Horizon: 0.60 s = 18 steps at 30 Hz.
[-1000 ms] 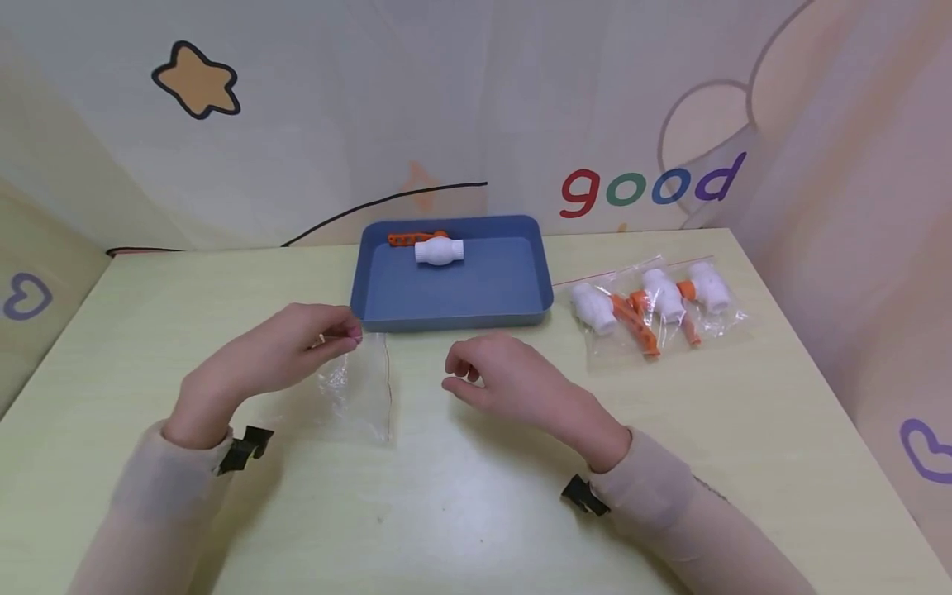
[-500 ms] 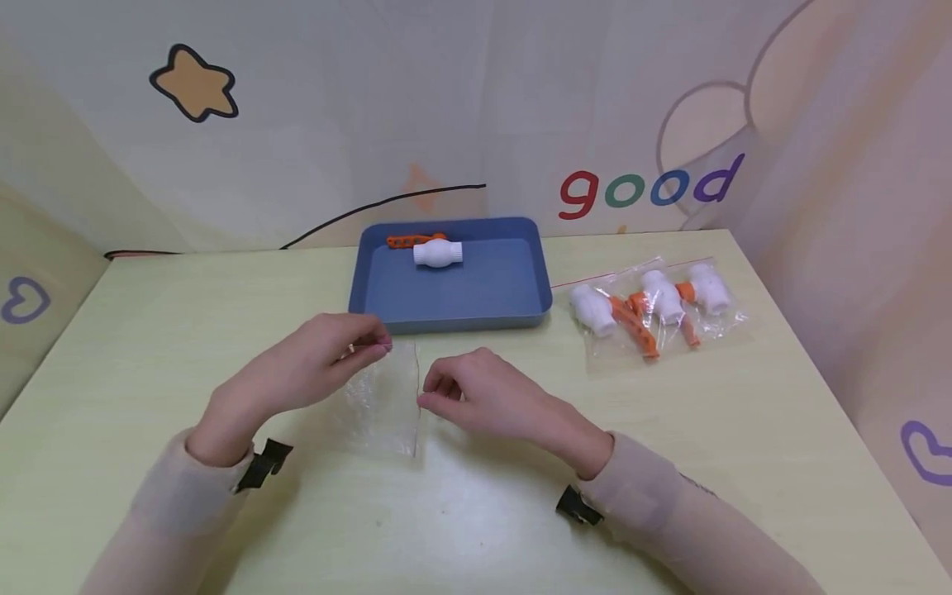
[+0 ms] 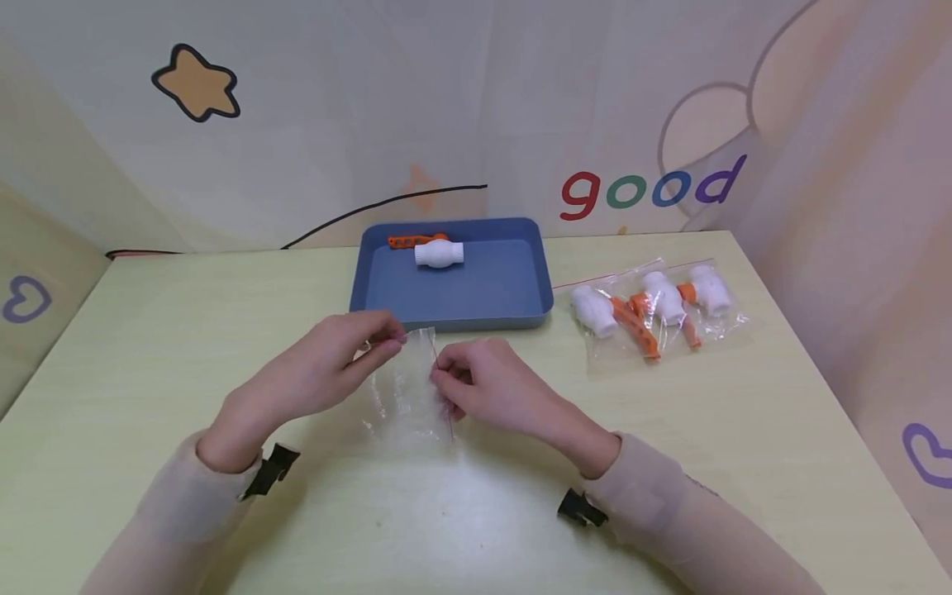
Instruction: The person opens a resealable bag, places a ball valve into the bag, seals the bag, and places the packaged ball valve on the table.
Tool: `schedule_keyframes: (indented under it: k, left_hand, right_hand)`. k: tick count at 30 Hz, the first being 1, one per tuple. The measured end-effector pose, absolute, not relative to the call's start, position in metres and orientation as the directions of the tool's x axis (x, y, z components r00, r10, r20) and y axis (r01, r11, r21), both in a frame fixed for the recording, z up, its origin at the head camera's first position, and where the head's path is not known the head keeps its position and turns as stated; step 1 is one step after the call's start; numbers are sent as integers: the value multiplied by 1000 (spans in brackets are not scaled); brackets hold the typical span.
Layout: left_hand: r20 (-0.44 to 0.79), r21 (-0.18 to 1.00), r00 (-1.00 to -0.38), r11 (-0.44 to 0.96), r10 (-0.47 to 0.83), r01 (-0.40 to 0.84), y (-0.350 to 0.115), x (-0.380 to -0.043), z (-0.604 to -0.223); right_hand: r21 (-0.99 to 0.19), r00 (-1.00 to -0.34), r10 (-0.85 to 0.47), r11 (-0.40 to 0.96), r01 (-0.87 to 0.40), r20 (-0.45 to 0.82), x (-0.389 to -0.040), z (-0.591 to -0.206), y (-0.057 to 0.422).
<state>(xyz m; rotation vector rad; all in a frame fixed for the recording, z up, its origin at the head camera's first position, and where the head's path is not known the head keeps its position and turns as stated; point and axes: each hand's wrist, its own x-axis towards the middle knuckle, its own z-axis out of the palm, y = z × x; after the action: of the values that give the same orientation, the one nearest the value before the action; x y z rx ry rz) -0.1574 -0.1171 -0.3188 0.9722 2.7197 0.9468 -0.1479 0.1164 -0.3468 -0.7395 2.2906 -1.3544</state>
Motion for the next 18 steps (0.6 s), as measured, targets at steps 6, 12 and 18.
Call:
schedule_keyframes:
  k: [6,12,18]
  left_hand:
    - [136,547,-807,636,574,544,-118,-153,-323]
    - [64,457,-811,705,582,542,-116,-146,-326]
    - [59,407,-784,702,618,584,-114,-144,-332]
  right_hand:
    - [-938,-819,-571,310,-155,-54,-152,-342,120]
    - [-955,-839,-542,270,-121,-47,-156,-338,122]
    - [-962,-839,-543,250,-111,-44,-157,-333,123]
